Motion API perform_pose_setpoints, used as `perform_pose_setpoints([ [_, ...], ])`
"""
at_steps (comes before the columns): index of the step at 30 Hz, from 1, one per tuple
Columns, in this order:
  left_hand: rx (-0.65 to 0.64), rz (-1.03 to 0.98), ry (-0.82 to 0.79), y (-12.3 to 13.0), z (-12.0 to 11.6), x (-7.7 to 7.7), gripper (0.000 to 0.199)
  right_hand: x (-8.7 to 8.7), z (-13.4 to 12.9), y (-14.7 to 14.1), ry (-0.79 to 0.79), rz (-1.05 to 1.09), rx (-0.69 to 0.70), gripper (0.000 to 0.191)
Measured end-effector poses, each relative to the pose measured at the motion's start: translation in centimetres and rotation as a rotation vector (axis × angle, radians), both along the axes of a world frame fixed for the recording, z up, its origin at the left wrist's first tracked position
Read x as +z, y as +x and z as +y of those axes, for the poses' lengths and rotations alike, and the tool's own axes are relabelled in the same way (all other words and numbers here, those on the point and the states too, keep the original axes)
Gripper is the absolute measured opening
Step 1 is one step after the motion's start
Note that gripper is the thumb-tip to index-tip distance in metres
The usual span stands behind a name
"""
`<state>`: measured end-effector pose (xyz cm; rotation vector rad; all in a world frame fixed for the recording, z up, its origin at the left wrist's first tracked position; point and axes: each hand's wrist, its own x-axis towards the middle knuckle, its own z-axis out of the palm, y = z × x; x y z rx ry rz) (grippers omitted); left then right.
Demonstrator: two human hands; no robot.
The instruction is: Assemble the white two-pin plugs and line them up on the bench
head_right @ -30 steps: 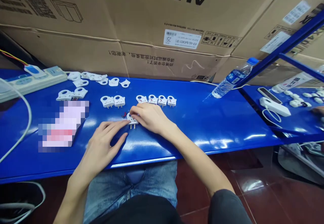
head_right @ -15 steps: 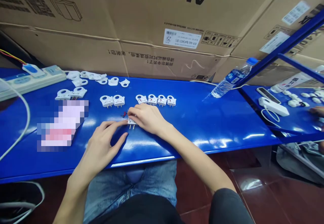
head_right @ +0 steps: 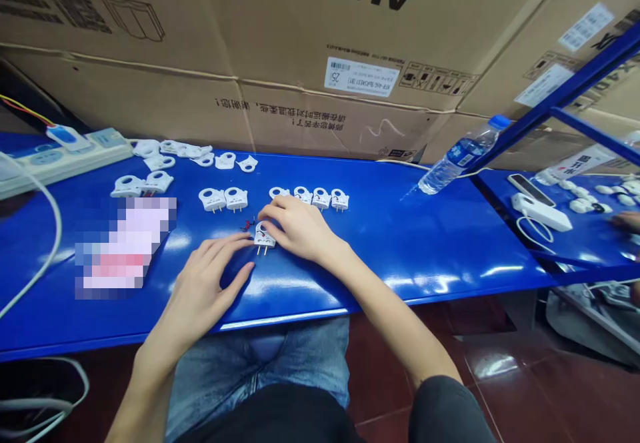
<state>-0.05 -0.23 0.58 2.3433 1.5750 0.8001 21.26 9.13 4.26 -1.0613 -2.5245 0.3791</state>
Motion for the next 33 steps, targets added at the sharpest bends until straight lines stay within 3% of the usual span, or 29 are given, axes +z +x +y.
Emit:
perform_pose_setpoints([
  [22,-0.007,0.006,0.007,0.02,0.03,-0.11,0.029,0.78,-0.43,0.59,-0.093,-0.059,0.077,0.018],
  [30,0.010,0.010,-0.006,0.01,-0.06,-0.05,0.029,0.85,-0.28,0.75,-0.074,-0.031,0.103,0.040],
  [33,0.011,0.009,-0.014,0.00,-0.08,-0.04,0.029,0.82,-0.25,0.69,-0.062,-0.043,0.110,0.040],
])
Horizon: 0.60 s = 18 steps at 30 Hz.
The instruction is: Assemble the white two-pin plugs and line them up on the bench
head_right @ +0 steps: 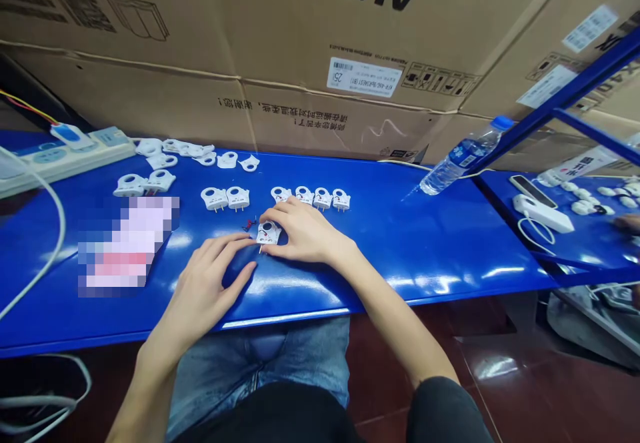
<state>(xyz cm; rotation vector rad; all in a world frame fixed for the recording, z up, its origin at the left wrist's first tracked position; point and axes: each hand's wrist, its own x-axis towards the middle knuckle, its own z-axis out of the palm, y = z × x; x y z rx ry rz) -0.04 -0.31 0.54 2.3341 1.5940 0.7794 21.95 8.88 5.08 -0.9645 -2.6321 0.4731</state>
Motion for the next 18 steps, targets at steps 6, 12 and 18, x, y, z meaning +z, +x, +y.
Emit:
perform_pose_setpoints([
  [6,-0.006,-0.001,-0.009,0.0,0.0,0.1,0.029,-0.1,-0.1,-0.2,-0.007,-0.009,-0.008,0.037],
  [12,0.015,0.008,-0.018,0.0,-0.1,0.1,0.024,-0.5,0.8,-0.4,0.034,0.054,-0.069,0.039],
  [18,0.009,0.001,-0.016,0.0,-0.1,0.1,0.022,-0.8,3.3,-1.3,0.062,0.065,-0.117,0.046],
])
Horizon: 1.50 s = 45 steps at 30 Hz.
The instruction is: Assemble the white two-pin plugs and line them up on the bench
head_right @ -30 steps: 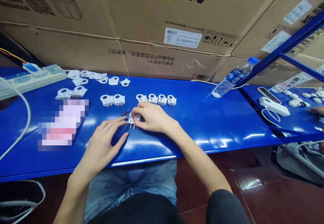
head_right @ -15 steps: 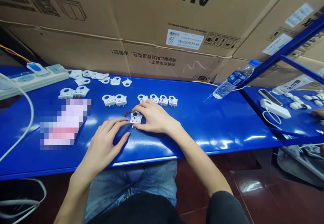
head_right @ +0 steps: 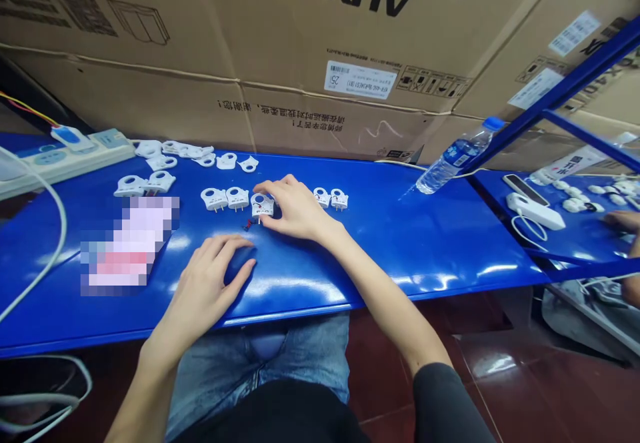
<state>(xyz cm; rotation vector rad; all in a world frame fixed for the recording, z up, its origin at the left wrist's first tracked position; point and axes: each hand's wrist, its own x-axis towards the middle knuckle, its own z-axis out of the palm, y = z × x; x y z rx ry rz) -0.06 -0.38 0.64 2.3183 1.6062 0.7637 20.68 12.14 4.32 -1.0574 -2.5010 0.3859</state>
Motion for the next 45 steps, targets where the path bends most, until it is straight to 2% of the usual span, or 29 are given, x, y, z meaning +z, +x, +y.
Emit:
perform_pose_setpoints([
  [5,-0.010,0.005,0.006,0.0,-0.1,0.0,0.023,-0.3,2.1,-1.4,0.029,-0.077,-0.020,0.048],
  [10,-0.006,0.009,0.001,-0.1,-0.2,0.0,0.024,-0.9,3.1,-2.3,0.041,-0.137,-0.047,0.043],
  [17,-0.005,0.001,0.004,-0.2,-0.1,-0.2,0.024,-1.4,3.2,-2.1,0.071,-0.154,-0.090,0.037],
  [25,-0.002,-0.008,0.009,-0.2,-0.1,-0.3,0.026,-1.0,2.8,-2.0,0.074,-0.165,-0.109,0.044],
  [33,0.000,0.011,0.005,-0.2,-0.1,-0.1,0.026,-1.3,2.7,-4.5,0.074,-0.104,-0.003,0.061],
  [39,-0.004,0.004,0.009,-0.2,-0.1,-0.2,0.026,-1.3,3.1,-6.1,0.043,-0.128,0.006,0.058],
  [45,0.000,-0.019,0.017,-0.3,-0.1,-0.3,0.025,-0.2,2.4,-4.5,0.083,-0.095,-0.022,0.053],
])
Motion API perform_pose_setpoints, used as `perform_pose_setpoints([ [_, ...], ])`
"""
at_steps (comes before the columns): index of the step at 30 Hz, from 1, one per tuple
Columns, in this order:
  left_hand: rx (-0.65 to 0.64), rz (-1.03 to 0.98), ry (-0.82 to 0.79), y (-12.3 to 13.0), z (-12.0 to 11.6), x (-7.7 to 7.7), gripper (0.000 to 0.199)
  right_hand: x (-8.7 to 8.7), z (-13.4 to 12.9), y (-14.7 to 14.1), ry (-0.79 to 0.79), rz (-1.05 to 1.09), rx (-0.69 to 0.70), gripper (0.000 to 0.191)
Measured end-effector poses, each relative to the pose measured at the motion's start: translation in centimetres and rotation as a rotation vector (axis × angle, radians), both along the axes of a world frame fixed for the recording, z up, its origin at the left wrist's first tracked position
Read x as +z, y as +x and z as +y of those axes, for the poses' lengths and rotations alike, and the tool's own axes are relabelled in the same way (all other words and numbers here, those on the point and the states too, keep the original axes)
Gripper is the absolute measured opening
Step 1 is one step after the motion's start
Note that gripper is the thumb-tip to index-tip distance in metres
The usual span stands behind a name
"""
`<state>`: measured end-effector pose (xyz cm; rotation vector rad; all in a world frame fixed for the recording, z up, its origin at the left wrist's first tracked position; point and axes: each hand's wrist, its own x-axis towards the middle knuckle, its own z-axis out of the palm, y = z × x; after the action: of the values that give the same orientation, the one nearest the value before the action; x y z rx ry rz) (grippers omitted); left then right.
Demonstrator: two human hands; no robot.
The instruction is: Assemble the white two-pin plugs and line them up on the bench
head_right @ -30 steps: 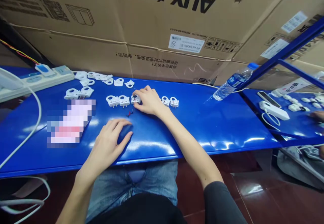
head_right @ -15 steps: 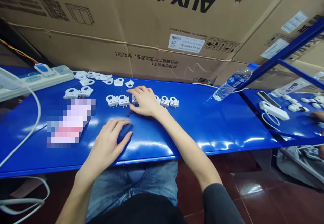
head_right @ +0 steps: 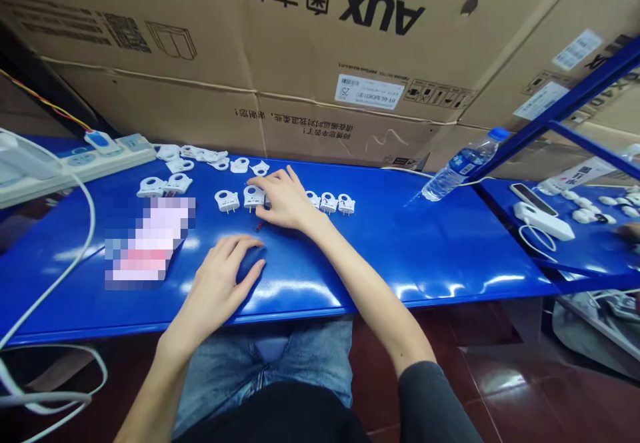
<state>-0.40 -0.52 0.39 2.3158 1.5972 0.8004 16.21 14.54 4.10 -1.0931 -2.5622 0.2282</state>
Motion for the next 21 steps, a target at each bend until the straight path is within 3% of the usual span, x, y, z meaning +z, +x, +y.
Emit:
perform_pose_setpoints([
  [5,0.021,-0.030,0.003,0.0,0.0,-0.1,0.017,1.6,-3.1,2.9,0.018,0.021,0.015,0.046],
  [10,0.051,-0.077,0.015,0.1,0.0,0.1,0.017,2.7,-5.6,4.2,-0.180,0.006,0.072,0.040],
  [16,0.032,-0.060,-0.019,0.1,0.0,0.1,0.025,2.7,-6.2,4.4,-0.350,-0.107,0.097,0.049],
  [21,0.029,-0.018,-0.022,0.2,0.0,0.1,0.026,1.8,-5.2,5.0,-0.392,-0.002,0.110,0.058],
])
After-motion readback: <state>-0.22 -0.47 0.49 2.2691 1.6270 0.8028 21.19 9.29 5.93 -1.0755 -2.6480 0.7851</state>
